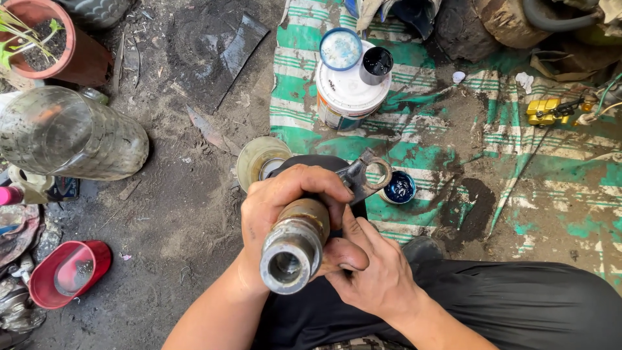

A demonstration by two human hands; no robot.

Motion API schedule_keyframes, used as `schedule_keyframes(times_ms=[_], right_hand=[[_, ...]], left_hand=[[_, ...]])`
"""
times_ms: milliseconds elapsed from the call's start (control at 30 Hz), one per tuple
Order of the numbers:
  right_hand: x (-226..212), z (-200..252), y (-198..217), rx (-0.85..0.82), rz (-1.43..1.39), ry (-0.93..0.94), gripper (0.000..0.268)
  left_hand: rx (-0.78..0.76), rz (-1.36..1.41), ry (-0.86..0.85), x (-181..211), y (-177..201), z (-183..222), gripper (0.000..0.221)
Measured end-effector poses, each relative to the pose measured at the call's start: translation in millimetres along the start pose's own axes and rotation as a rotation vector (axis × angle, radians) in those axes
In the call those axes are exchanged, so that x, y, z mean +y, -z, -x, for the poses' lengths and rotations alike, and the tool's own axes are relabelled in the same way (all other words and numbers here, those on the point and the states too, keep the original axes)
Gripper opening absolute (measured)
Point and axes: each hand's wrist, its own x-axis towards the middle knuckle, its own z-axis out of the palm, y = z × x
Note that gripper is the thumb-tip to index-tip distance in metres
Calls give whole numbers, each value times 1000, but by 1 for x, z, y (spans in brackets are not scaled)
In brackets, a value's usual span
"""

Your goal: Applying grease to the steering stem and bearings of a motorcycle fork assembly.

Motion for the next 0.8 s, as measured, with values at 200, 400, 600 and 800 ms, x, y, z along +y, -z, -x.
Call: schedule_keyframes(times_ms=[200,400,600,800], right_hand=[[-4,1,8,37,153,20,70],[1,5,17,48,122,20,76],[3,2,15,26,119,5,76],[6,2,7,17,193,11,72]], left_hand=[[-3,-19,-14,1,0,-2,52],[-7,-49,-19,-1,0,-1,53],[-12,-27,-11,1,-1,-1,51],[-4,-42,-25,1,0,-1,53]])
